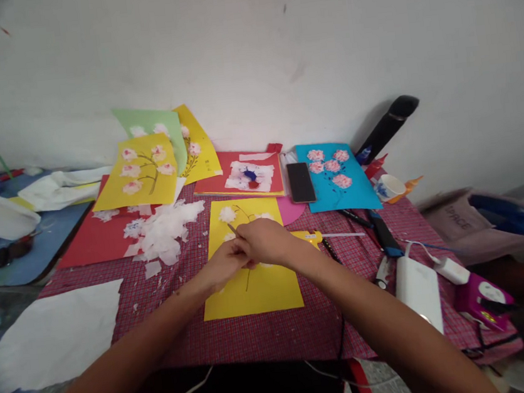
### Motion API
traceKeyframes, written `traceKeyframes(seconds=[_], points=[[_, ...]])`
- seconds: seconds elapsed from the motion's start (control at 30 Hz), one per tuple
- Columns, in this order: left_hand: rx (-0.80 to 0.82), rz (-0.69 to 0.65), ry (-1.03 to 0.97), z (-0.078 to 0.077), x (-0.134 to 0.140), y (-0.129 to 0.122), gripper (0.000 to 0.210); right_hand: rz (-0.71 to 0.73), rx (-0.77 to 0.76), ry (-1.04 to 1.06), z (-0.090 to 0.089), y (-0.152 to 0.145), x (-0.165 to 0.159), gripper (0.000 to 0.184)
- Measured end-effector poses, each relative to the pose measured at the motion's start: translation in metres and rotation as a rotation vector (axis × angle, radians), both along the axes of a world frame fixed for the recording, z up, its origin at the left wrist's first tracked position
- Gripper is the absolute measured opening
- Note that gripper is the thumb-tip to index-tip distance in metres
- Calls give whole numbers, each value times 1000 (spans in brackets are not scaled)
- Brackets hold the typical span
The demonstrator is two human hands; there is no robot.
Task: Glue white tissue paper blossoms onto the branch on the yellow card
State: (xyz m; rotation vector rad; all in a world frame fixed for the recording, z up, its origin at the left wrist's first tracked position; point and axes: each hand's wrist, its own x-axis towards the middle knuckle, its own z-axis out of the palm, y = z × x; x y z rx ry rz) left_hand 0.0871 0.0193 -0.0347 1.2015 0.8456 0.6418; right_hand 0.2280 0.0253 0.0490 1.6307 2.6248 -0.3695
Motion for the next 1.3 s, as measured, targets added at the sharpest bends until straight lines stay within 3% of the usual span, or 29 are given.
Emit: traceKeyframes(seconds=[0.4,1.3], points=[[-22,-25,32,-5,-2,-1,10,22,12,-118,6,-5,-1,31],[-54,-56,71,8,-4,-3,10,100,-6,-151,3,-4,-1,27]])
